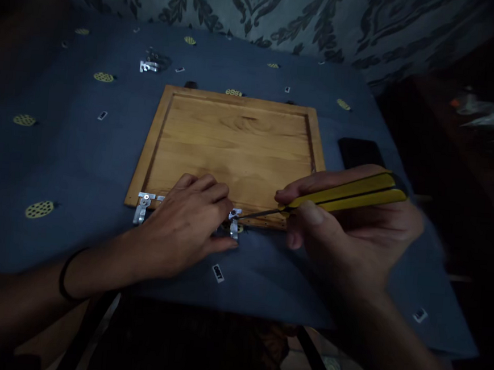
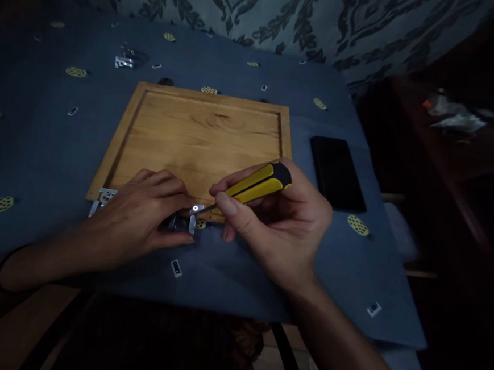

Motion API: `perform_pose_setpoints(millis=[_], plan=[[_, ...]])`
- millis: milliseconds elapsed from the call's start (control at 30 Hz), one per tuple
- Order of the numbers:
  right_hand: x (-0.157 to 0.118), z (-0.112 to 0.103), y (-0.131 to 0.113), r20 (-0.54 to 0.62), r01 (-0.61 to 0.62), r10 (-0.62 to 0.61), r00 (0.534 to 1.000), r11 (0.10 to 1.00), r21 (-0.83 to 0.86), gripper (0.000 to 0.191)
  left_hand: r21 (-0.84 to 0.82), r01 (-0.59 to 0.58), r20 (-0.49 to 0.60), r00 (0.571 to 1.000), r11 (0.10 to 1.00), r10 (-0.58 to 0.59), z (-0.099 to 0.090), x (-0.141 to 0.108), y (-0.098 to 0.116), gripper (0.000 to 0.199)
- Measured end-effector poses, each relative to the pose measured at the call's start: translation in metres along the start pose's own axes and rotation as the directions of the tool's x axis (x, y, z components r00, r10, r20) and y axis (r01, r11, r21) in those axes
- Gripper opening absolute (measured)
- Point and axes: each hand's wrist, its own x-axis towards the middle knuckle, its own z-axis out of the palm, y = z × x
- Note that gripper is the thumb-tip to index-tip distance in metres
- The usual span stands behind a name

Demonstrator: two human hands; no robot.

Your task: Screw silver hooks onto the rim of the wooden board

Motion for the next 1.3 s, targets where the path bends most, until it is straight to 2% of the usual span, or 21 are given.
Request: perform_pose_setpoints(millis=[200, 367, 533, 633, 800, 967, 1167, 1300], plan=[[0.0, 0.0, 0.0, 0.008, -0.037, 0.037, 0.999, 0.999, 0.01, 0.013, -0.008, 0.004, 0.002, 1.0, 1.0, -0.004, 0.0, 0.0, 0.0, 0.034], [0.0, 0.002, 0.0, 0.046, -0.07, 0.07, 0.996, 0.997, 0.005, 0.019, 0.004, -0.031, -0.071, 0.997, 1.0, 0.031, 0.004, -0.001, -0.002, 0.039], [0.004, 0.003, 0.001, 0.113, -0.131, 0.122, 0.986, 0.988, 0.077, 0.025, 0.015, -0.022, -0.06, 0.998, 1.0, 0.023, 0.004, -0.003, -0.003, 0.038], [0.009, 0.003, -0.003, 0.206, -0.201, 0.175, 0.963, 0.973, 0.112, 0.027, 0.014, 0.001, -0.043, 0.999, 1.0, -0.001, 0.002, -0.003, -0.002, 0.039], [0.02, 0.005, -0.008, 0.397, -0.299, 0.242, 0.885, 0.95, 0.088, 0.029, -0.006, 0.027, -0.014, 1.0, 1.0, -0.027, -0.003, -0.001, 0.0, 0.037], [0.03, 0.008, -0.003, 0.483, -0.316, 0.235, 0.844, 0.944, 0.094, 0.039, 0.0, 0.025, -0.037, 0.999, 1.0, -0.025, -0.003, 0.0, -0.001, 0.036], [0.034, 0.011, 0.003, 0.45, -0.248, 0.165, 0.878, 0.96, 0.131, 0.049, 0.037, -0.005, -0.093, 0.996, 0.999, 0.009, 0.001, -0.003, -0.005, 0.046], [0.034, 0.009, 0.003, 0.415, -0.184, 0.11, 0.903, 0.972, 0.143, 0.045, 0.063, -0.017, -0.117, 0.993, 0.998, 0.025, 0.002, -0.003, -0.006, 0.044]])
